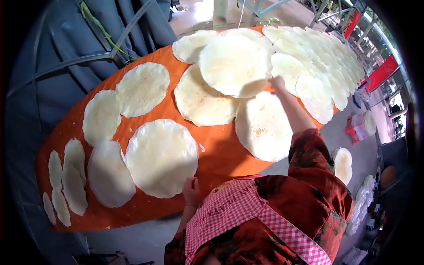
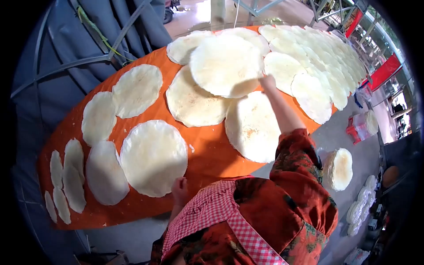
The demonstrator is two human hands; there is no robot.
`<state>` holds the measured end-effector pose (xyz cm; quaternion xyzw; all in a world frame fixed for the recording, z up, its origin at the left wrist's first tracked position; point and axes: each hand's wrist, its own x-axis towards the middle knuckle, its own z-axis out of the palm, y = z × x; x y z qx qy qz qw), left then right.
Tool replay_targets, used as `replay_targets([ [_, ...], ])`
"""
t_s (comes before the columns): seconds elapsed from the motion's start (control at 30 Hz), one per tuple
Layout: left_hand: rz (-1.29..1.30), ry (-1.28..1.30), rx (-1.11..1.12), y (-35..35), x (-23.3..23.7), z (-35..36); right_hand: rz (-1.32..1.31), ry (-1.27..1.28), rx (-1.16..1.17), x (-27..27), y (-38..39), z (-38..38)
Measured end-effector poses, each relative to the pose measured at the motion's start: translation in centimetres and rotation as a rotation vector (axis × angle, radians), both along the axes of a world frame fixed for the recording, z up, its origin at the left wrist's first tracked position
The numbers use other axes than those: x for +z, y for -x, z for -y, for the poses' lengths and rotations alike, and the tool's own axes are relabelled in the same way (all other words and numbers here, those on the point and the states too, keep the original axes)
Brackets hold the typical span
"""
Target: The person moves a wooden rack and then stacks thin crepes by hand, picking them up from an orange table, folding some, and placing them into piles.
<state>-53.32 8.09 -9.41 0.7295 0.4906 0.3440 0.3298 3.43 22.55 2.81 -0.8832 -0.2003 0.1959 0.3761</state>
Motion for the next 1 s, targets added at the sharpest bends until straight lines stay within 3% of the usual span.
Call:
replay_targets([
  [0.07,-0.199,-0.144,-0.061,-0.5,-0.4,1.0,-0.365,-0.125,0.074,-8.6,0.3,2.1],
  [0.1,-0.29,-0.221,-0.089,-1.1,-0.6,1.0,-0.347,-0.162,0.168,-7.8,6.0,3.3],
  [0.13,-0.307,-0.201,-0.087,-1.3,-0.8,0.8,-0.235,-0.044,0.435,-7.8,10.0,3.4],
  [0.17,-0.325,-0.177,-0.09,-1.3,-0.9,0.7,0.175,-0.094,0.783,-9.3,12.9,3.3],
  [0.2,-0.344,-0.155,-0.093,-1.5,-0.8,0.7,0.125,-0.149,0.742,-9.0,17.3,2.6],
  [0.23,-0.366,-0.152,-0.094,-1.9,-0.6,0.6,0.428,-0.314,1.009,-7.7,19.8,2.0],
  [0.27,-0.391,-0.15,-0.094,-2.1,-0.4,0.5,0.398,-0.345,1.035,-6.0,22.7,1.1],
  [0.33,-0.43,-0.15,-0.103,-2.2,-0.5,0.3,0.526,-0.164,1.169,-7.2,25.6,-0.9],
  [0.4,-0.466,-0.142,-0.1,-1.8,-1.2,0.5,0.736,-0.074,1.185,-8.0,27.1,-2.1],
  [0.47,-0.5,-0.126,-0.079,-2.1,-0.1,0.6,0.825,-0.216,1.098,-9.1,27.6,-3.6],
  [0.63,-0.445,-0.155,-0.05,-2.3,-0.4,0.2,1.028,-0.097,1.13,-9.6,27.9,-4.3],
  [0.73,-0.41,-0.15,-0.046,-2.1,0.0,0.4,0.996,0.004,1.112,-8.7,28.1,-5.2],
  [0.77,-0.404,-0.139,-0.05,-2.1,0.0,0.3,0.853,0.008,1.069,-9.1,28.0,-6.1],
  [0.87,-0.41,-0.114,-0.076,-1.7,0.2,0.5,0.684,0.337,1.272,-2.7,25.9,-10.0],
  [0.93,-0.368,-0.155,-0.119,-1.7,-0.3,0.2,0.882,-0.053,1.197,-3.5,23.5,-14.5],
  [1.0,-0.292,-0.215,-0.137,-1.1,-0.8,0.3,0.968,0.08,1.247,5.3,24.5,-16.5],
])
